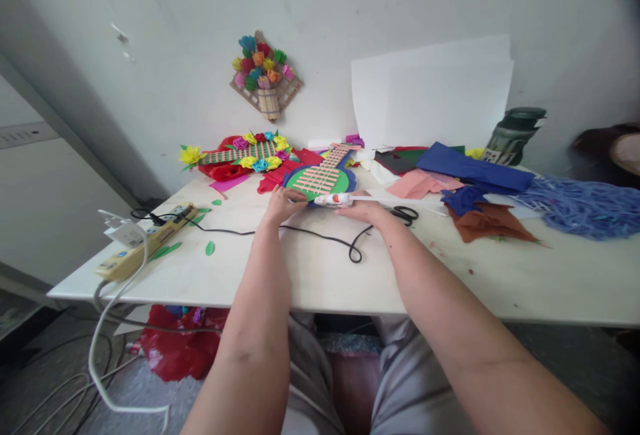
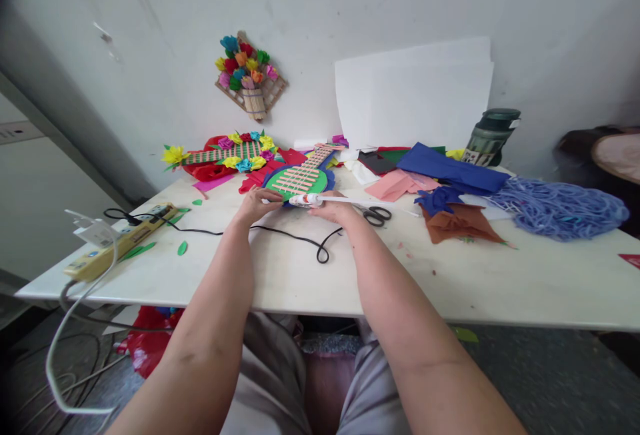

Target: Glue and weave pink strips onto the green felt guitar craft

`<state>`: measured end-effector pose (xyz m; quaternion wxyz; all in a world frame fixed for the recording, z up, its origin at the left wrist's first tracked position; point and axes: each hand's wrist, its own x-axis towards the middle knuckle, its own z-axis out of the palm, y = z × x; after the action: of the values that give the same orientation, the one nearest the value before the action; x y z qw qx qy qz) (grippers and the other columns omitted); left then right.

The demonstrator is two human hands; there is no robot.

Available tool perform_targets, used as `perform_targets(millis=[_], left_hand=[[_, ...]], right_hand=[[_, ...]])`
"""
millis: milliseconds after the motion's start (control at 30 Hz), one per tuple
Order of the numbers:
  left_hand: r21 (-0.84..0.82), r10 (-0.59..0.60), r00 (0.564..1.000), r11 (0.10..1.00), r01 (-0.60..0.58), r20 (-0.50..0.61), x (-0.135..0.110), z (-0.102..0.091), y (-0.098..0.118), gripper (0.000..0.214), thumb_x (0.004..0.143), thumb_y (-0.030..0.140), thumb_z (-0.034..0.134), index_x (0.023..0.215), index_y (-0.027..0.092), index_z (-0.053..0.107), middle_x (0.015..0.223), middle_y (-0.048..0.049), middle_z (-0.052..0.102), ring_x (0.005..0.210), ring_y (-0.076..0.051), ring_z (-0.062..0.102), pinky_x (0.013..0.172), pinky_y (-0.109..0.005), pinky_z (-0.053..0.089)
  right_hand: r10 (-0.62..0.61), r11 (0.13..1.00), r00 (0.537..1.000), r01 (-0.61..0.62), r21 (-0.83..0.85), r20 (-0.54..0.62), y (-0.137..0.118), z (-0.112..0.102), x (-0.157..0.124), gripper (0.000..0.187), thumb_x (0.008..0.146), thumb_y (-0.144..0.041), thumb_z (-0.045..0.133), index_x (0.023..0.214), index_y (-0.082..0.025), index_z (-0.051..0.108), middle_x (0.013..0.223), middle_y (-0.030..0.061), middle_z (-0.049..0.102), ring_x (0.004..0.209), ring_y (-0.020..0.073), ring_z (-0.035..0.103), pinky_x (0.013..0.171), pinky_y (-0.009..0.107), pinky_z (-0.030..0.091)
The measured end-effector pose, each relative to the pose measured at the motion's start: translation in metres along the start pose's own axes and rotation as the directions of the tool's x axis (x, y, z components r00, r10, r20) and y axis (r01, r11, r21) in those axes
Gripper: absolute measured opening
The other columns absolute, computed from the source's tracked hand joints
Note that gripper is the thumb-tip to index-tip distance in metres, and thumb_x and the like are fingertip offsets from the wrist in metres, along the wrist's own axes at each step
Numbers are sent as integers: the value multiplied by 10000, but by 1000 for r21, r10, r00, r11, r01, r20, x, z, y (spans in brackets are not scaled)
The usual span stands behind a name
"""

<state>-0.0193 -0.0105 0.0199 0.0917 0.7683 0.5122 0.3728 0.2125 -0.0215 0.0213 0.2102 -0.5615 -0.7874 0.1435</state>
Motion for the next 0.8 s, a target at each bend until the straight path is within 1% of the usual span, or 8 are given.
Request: perform_targets(millis=[133, 267, 433, 533, 633, 800], left_hand=[[11, 31, 999, 999, -31, -9, 1, 3, -3, 67, 655, 282, 671, 662, 232, 716, 883, -35, 706, 900, -219, 612, 1009, -432, 277], [10, 34, 999, 999, -34, -25, 3, 6, -5, 61, 665, 268, 663, 670, 237, 715, 873, -31, 708, 888, -213, 618, 1034, -445, 236], [39, 6, 1000, 999, -5, -17, 4, 7, -6, 61, 665, 274, 659, 686, 259, 714, 889, -15, 712, 904, -214, 617, 1060, -455, 190], [41, -18, 1000, 999, 18, -4, 5, 8, -6, 67, 674, 278, 650, 696, 266, 713, 890, -9, 713, 916, -216, 618, 1074, -462, 150], [33, -30, 999, 999, 31, -15, 4, 8, -4, 72, 683, 264, 640, 695, 265, 711, 893, -10, 712, 913, -215, 621, 1078, -469, 123], [18, -26, 1000, 999, 26, -18, 2, 7, 1, 86, 688, 252, 624, 678, 255, 709, 891, -13, 710, 910, -217, 619, 1055, -480, 170]], right_hand=[[-4, 1000, 1000, 4, 7, 8, -2, -1, -1, 326, 677, -437, 641, 907, -211, 687, 909, 27, 697, 807, 192, 636, 660, 234, 473], [7, 1000, 1000, -7, 4, 17, -3, -3, -2, 337, 685, -425, 636, 942, -213, 682, 941, 28, 694, 826, 187, 634, 673, 231, 471], [8, 999, 1000, -8, -44, -15, -3, -8, -3, 331, 688, -422, 637, 960, -239, 676, 975, 14, 687, 895, 192, 623, 741, 236, 464], [5, 1000, 1000, -5, 9, -25, -3, -8, -5, 315, 694, -409, 631, 940, -217, 679, 952, 22, 690, 883, 192, 628, 720, 233, 469], [-21, 998, 1000, 22, 61, -17, -4, -6, -5, 303, 692, -376, 633, 933, -199, 680, 938, 25, 694, 858, 186, 632, 706, 227, 475], [-40, 996, 999, 39, 74, 9, -8, -2, -6, 325, 687, -346, 639, 972, -195, 676, 964, 24, 691, 847, 187, 636, 726, 233, 484]])
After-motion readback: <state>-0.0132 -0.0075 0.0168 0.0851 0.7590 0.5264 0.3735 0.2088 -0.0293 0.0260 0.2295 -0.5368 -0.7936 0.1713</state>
